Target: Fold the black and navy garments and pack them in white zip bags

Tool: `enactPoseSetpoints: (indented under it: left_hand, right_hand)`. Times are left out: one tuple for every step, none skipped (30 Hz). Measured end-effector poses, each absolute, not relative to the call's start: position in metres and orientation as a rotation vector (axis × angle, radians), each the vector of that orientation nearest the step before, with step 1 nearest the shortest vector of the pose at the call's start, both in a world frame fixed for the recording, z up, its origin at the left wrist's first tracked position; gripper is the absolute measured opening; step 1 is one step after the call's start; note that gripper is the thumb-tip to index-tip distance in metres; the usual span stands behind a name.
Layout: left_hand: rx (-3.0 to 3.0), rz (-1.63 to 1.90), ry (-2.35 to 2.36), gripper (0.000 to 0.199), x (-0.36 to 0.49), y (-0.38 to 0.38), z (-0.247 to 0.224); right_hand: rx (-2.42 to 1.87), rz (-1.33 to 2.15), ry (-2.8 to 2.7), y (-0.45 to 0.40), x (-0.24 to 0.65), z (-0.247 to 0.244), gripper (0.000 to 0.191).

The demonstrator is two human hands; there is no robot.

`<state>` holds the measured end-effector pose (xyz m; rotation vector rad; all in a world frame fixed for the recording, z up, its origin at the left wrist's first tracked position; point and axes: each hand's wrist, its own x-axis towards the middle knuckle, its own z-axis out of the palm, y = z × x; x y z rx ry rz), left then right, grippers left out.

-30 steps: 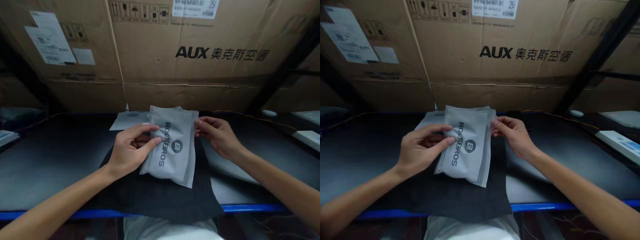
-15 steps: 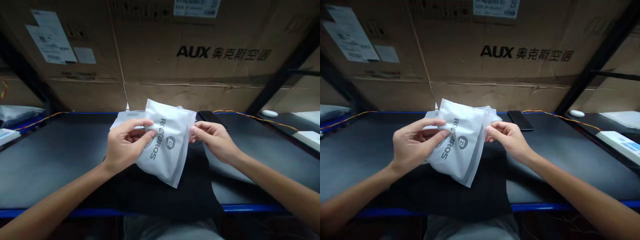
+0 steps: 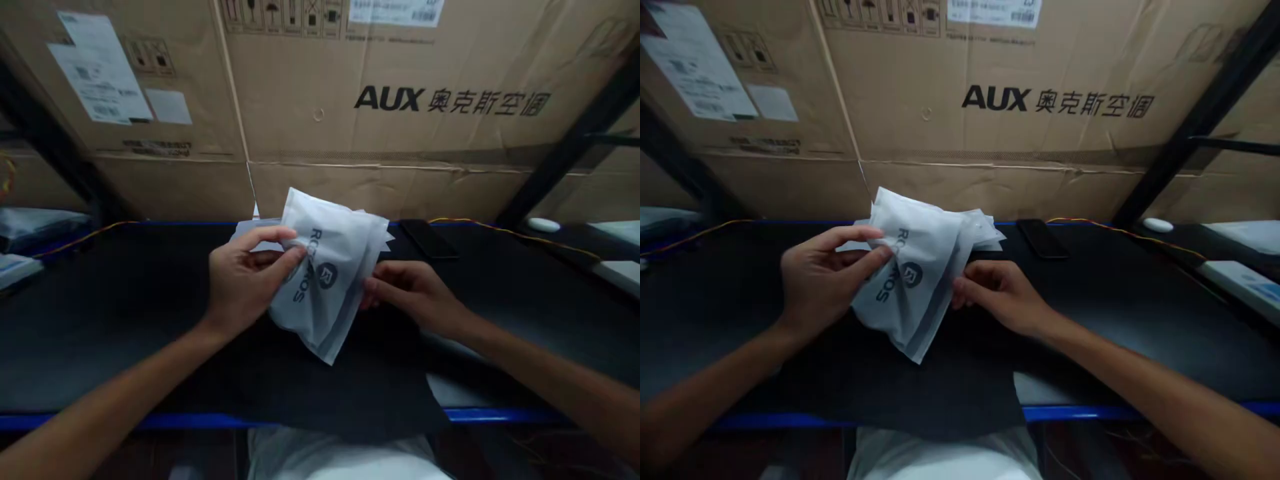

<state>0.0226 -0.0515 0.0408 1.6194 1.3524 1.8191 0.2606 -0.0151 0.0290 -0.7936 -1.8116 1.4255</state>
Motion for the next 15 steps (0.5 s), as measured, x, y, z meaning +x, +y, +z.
enactPoseSetpoints:
  left_hand:
    - [1.590,1.808,1.362,0.028,0.023,-0.051,0.041]
    - [1.557,1.795,1.368,0.029,0.023,-0.051,0.041]
    - [1.523,1.782,1.373,0.031,0.023,-0.050,0.040]
    - [1.492,1.769,1.374,0.032,0.024,-0.049,0.040]
    - [1.466,1.756,1.371,0.032,0.023,-0.049,0.040]
    - [1.451,1.734,1.366,0.032,0.023,-0.048,0.040]
    - [1.449,1.713,1.355,0.031,0.023,-0.047,0.041]
    - [1.453,1.700,1.329,0.030,0.022,-0.046,0.042]
    - [1.448,1.694,1.288,0.031,0.021,-0.045,0.043]
    - [1.420,1.697,1.229,0.033,0.019,-0.044,0.045]
    - [1.368,1.695,1.155,0.036,0.017,-0.043,0.048]
    - [1.293,1.674,1.071,0.039,0.015,-0.042,0.050]
    - [1.209,1.619,0.988,0.040,0.014,-0.041,0.052]
    - [1.137,1.527,0.920,0.039,0.012,-0.040,0.054]
    - [1.091,1.414,0.873,0.038,0.011,-0.040,0.055]
  right_hand:
    - [-0.790,1.443,-1.821,-0.016,0.260,0.028,0.029]
    - [-0.790,1.457,-1.826,-0.017,0.259,0.027,0.029]
    - [-0.789,1.473,-1.831,-0.018,0.258,0.026,0.029]
    - [-0.789,1.487,-1.832,-0.019,0.257,0.025,0.028]
    - [-0.789,1.497,-1.834,-0.020,0.256,0.024,0.028]
    - [-0.791,1.500,-1.836,-0.021,0.255,0.024,0.028]
    - [-0.794,1.491,-1.835,-0.022,0.254,0.024,0.027]
    - [-0.798,1.468,-1.830,-0.023,0.254,0.025,0.026]
    - [-0.804,1.432,-1.823,-0.023,0.253,0.026,0.026]
    - [-0.808,1.386,-1.814,-0.023,0.253,0.027,0.026]
    - [-0.808,1.337,-1.800,-0.023,0.254,0.028,0.025]
    - [-0.801,1.293,-1.782,-0.023,0.254,0.029,0.025]
    - [-0.791,1.257,-1.769,-0.022,0.254,0.030,0.025]
    - [-0.783,1.231,-1.764,-0.022,0.255,0.030,0.025]
    - [-0.777,1.209,-1.761,-0.022,0.255,0.030,0.025]
